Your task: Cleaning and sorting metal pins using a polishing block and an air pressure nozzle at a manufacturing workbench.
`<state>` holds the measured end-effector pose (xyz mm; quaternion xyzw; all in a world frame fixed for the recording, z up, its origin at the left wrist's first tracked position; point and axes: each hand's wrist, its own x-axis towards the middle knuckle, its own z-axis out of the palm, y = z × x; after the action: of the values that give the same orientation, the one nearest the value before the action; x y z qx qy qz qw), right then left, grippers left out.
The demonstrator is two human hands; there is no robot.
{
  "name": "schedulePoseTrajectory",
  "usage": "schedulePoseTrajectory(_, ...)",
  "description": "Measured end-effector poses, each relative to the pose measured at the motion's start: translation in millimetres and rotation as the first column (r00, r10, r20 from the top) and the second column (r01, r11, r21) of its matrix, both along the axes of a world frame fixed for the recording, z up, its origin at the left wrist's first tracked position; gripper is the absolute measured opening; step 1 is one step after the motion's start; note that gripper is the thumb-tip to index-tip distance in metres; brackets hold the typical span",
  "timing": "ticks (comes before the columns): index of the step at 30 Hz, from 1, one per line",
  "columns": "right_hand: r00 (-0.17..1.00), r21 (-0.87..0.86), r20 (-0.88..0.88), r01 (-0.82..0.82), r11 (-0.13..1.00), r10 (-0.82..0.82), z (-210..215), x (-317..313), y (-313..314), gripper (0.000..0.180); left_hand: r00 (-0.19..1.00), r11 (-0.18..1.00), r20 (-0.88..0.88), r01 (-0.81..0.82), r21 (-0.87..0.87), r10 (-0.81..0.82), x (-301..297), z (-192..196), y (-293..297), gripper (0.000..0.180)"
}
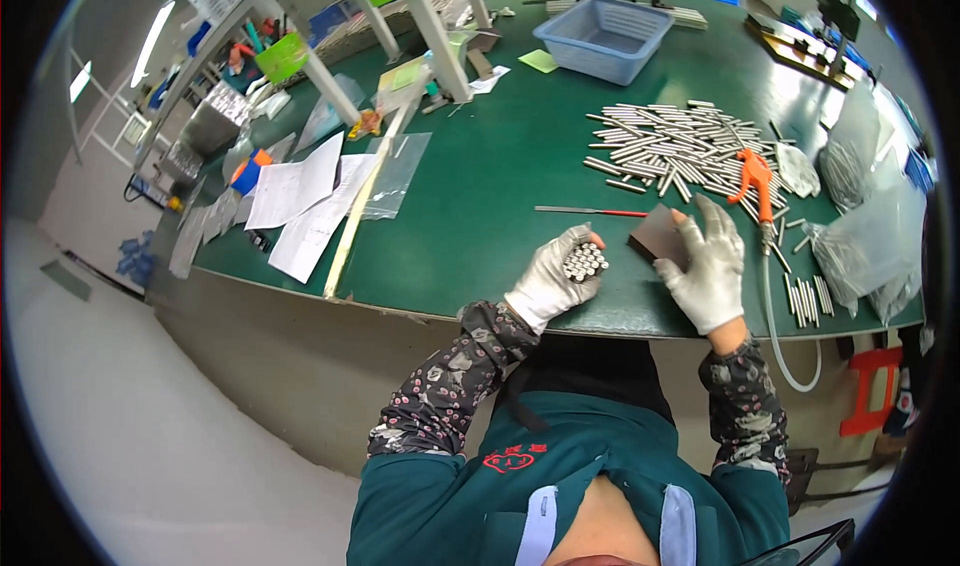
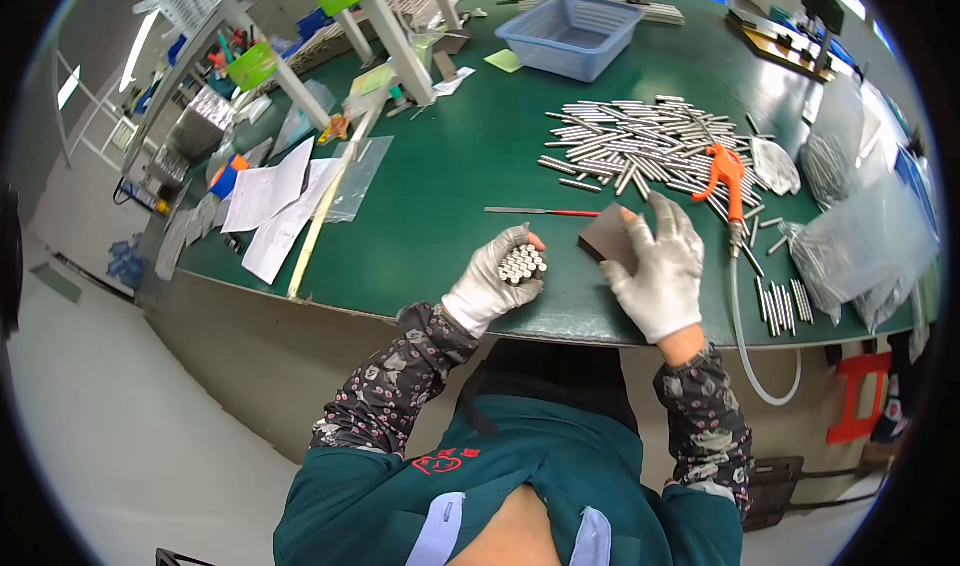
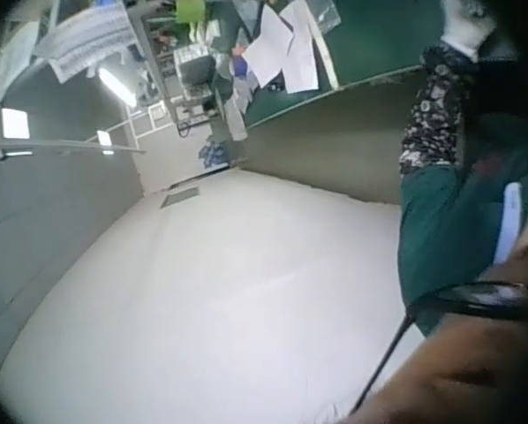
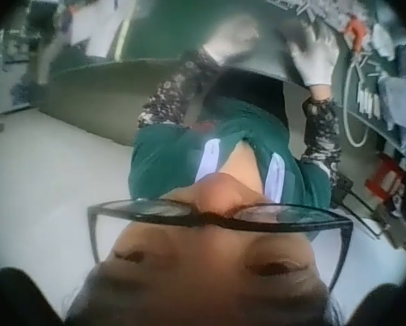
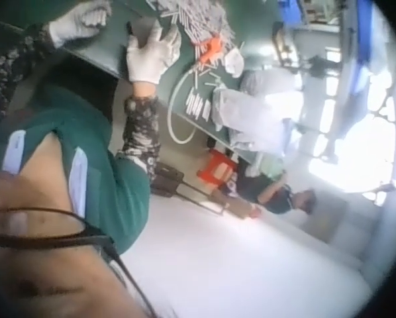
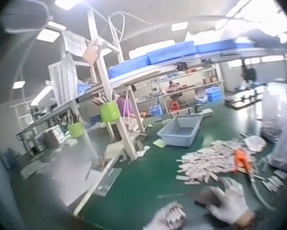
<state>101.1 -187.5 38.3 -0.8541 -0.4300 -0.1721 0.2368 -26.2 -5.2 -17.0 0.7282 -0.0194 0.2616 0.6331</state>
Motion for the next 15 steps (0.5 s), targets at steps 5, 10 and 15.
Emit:
schedulePoseTrajectory(5,0.999,0.081,0.019,-0.041,0.996,0.04,-8.4,4.3,-4.3,0.047,0.976,0.986,-0.203,0.046,-0.162,-0.078,6.3,9.6,3.4,0.057)
schedulePoseTrajectory(10,0.999,0.122,0.023,-0.049,0.991,0.047,0.6,12.9,-13.9,0.038,0.974,0.997,-0.226,0.022,0.078,-0.004,9.6,9.9,2.1,0.055)
schedulePoseTrajectory(15,0.988,0.096,0.065,0.133,0.987,-0.139,6.9,42.1,-34.4,0.032,0.976,0.995,-0.196,-0.081,0.062,0.091,-4.0,0.1,11.7,0.056)
